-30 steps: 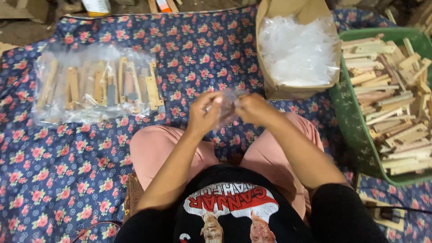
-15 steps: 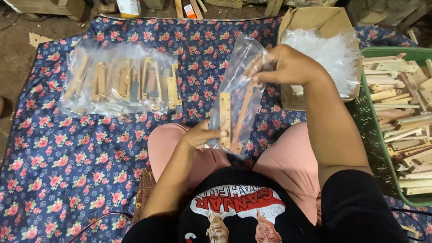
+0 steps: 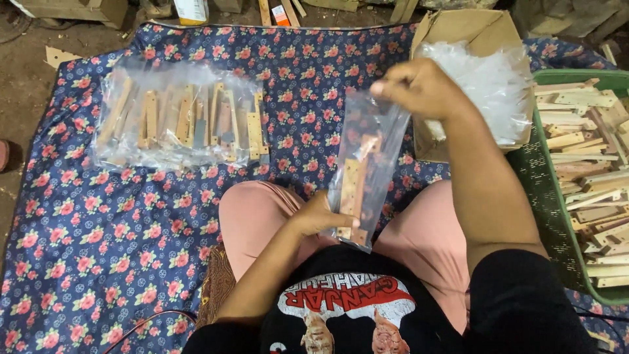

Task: The person puts wood pieces into plastic bags by hand and places the filled bags onto the floor.

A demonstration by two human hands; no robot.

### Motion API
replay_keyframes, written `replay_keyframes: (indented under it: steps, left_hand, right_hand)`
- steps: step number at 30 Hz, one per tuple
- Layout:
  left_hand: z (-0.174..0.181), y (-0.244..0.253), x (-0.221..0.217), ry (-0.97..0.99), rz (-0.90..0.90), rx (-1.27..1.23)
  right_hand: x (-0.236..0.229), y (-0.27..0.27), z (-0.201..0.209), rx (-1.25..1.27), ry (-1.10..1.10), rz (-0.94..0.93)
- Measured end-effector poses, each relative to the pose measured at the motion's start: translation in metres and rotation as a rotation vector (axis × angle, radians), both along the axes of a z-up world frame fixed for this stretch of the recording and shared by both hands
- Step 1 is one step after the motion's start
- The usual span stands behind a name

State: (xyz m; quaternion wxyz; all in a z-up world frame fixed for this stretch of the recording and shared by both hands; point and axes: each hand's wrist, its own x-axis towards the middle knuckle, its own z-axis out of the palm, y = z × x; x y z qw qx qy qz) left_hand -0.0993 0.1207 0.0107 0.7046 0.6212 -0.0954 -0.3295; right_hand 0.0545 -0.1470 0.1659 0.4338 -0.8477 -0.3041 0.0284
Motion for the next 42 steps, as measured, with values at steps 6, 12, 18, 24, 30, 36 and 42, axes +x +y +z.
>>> replay_keyframes:
  steps: [6,12,18,24,30,36,42]
  left_hand:
    - [-0.007,0.006,-0.006,-0.101,0.133,0.1]
    - [-0.009,0.014,0.001,-0.066,0.242,0.273]
    - [-0.014,0.025,-0.011,-0.052,0.272,0.284]
    - [0.001,0.053,-0.021,-0.049,0.402,0.252]
    - [-0.006,0.093,-0.025,-0.031,0.508,0.27]
    - [-0.046,0.154,0.007,-0.05,0.771,0.38]
    - [-0.074,0.205,0.042,-0.045,1.062,0.489]
  right_hand:
    - [0.019,-0.05,-0.035,0.577,-0.198,-0.409]
    - [-0.064,0.045,-0.079,0.552,0.409,-0.284]
    - [-0.005,0.02,-0.136,0.874,0.338,-0.589]
    - [-0.031,0.081,-0.136,1.067,0.546,-0.343]
    - [-0.013,0.143,-0.191,1.275,0.538,-0.676]
    - [-0.059,0.242,-0.242,0.806,0.997,-0.262]
    - [0.022,0.341,-0.298,0.765,0.922,-0.307]
